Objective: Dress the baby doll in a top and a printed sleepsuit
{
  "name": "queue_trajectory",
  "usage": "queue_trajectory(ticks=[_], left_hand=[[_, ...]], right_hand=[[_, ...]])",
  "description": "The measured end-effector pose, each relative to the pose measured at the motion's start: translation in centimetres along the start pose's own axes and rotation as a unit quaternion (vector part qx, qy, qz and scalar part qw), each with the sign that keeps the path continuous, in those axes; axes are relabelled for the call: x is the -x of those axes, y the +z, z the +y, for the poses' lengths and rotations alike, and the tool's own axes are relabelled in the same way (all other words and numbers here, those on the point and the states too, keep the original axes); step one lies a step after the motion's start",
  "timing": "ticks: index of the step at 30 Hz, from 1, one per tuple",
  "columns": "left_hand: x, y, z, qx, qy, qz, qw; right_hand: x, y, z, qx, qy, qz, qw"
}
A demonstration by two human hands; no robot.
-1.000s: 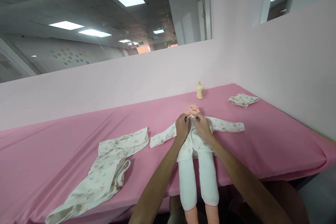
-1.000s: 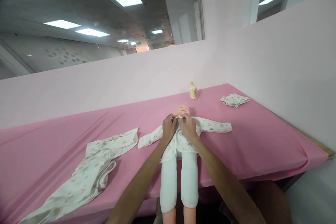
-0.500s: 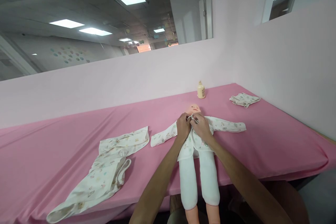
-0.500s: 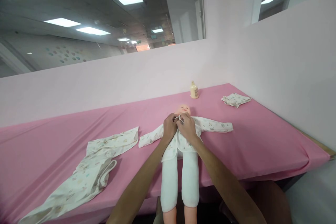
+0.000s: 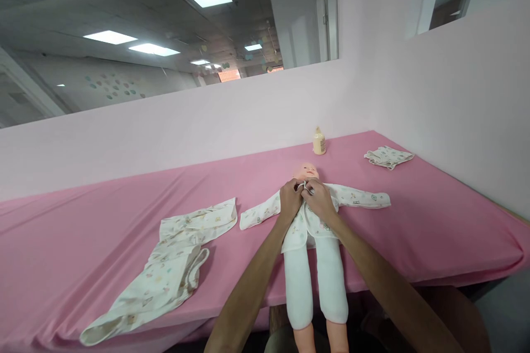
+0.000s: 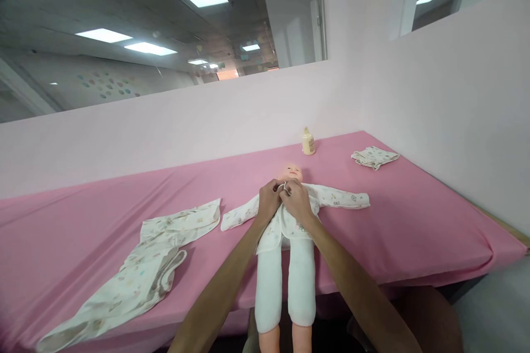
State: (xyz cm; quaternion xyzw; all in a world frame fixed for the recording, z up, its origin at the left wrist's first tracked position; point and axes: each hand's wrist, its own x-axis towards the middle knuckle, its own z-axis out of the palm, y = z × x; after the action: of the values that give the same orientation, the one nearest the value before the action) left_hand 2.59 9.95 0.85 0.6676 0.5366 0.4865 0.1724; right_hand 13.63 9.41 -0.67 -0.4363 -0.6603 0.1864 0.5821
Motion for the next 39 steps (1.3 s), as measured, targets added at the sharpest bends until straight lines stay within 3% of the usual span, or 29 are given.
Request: queue_trajectory(ticks=[2, 5, 9, 20, 28, 34, 39], left_hand=[[-0.1, -0.4, 0.0, 0.037, -0.010, -0.026, 0.999], [-0.2, -0.8, -0.1, 0.155, -0.077, -0.060, 0.983], [-0.4, -0.8, -0.2, 0.258, -0.144, -0.047, 0.954], [-0.8, -0.2, -0.8, 0.263, -0.148, -0.036, 0.953], [-0.7, -0.1, -0.8, 0.250, -0.143, -0.005, 0.957], [-0.9, 0.0, -0.9, 0.217, -0.135, -0.009, 0.967], [0.6, -1.3, -0.2, 0.139, -0.108, 0.004, 0.984]], right_hand=[[0.0, -0.1, -0.1, 0.006, 0.010, -0.012, 1.000], [0.1, -0.3, -0.3, 0.027, 0.008, -0.035, 0.999], [0.2, -0.5, -0.5, 0.039, -0.004, -0.076, 0.996], [0.1, -0.6, -0.9, -0.009, 0.000, -0.069, 0.998], [0.4, -0.5, -1.0, 0.068, 0.028, -0.032, 0.997], [0.4, -0.5, -1.0, 0.052, -0.005, -0.030, 0.998], [0.9, -0.9, -1.1, 0.085, -0.025, 0.003, 0.996]])
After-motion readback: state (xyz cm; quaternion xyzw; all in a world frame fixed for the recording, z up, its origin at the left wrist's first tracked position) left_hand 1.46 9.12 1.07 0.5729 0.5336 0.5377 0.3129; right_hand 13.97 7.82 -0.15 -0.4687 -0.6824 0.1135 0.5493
